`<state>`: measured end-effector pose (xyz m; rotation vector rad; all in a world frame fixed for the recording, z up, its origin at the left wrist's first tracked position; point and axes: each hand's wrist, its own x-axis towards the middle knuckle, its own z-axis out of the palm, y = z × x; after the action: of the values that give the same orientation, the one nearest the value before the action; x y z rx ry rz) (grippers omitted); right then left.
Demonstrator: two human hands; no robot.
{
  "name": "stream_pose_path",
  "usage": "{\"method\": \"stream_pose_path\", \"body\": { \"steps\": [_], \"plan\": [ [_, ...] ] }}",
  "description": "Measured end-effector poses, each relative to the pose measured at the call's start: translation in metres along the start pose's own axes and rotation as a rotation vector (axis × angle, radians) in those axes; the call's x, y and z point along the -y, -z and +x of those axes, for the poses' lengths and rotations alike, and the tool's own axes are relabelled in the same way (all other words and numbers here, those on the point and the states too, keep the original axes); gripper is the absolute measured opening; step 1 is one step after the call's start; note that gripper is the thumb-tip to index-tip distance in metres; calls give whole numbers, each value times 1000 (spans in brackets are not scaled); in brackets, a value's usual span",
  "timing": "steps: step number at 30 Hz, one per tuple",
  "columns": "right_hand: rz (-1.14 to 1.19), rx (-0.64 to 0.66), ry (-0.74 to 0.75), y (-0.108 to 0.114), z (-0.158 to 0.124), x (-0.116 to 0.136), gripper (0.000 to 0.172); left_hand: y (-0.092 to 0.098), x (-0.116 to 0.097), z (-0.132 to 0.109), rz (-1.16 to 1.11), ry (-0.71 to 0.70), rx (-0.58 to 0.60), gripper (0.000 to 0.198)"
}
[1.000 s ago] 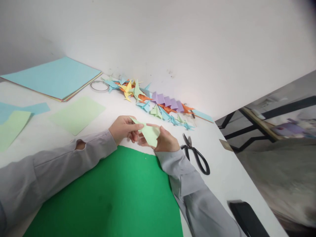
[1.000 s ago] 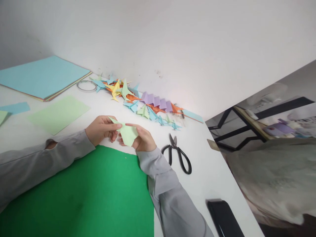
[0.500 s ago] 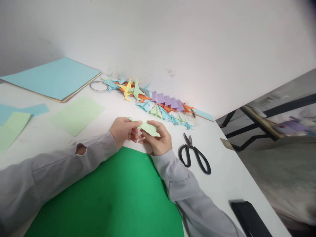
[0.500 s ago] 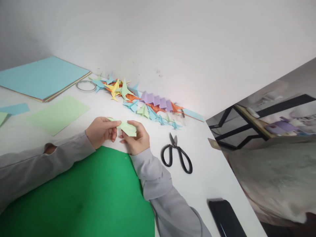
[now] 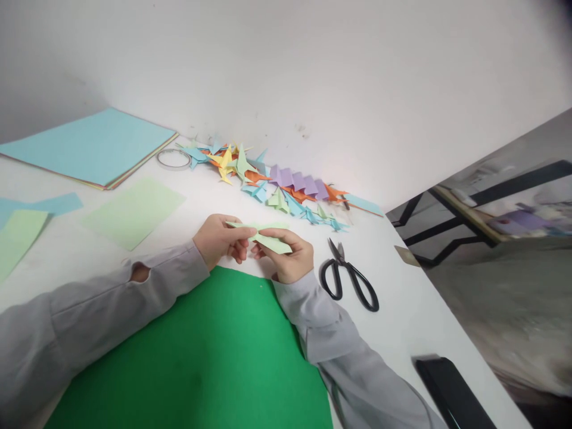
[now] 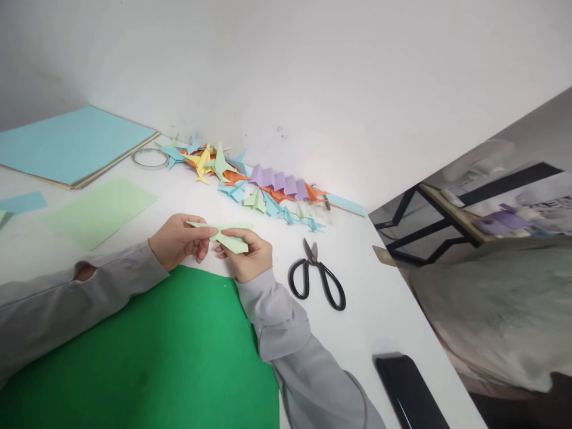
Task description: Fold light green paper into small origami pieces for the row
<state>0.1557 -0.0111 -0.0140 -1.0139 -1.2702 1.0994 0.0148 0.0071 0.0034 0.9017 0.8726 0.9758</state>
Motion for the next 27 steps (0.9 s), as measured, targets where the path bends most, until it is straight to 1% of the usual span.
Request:
{"method": "stream_pose_path", "body": {
  "steps": [4, 8, 11, 18, 21, 24, 27],
  "plan": [
    [40, 5, 7, 0, 0, 0, 13, 2, -1, 0, 21, 19, 7, 32],
    [105, 34, -41, 3, 1, -1, 14, 3, -1, 2, 14, 73, 38, 31],
    [105, 28, -64, 4, 2, -2, 16, 3, -2, 2, 19, 102, 54, 31],
    [81, 26, -41, 5, 3, -3, 14, 4, -3, 1, 81, 119, 160, 31],
    [119, 22, -40, 5, 3, -4, 13, 5, -3, 2, 65, 134, 180, 29],
    [161, 24, -66, 5, 3, -5, 14, 6, -2, 3, 32, 125, 185, 26],
    [195, 15, -89, 9, 4, -7, 15, 7, -1, 3, 9, 98, 149, 26]
  ]
}}
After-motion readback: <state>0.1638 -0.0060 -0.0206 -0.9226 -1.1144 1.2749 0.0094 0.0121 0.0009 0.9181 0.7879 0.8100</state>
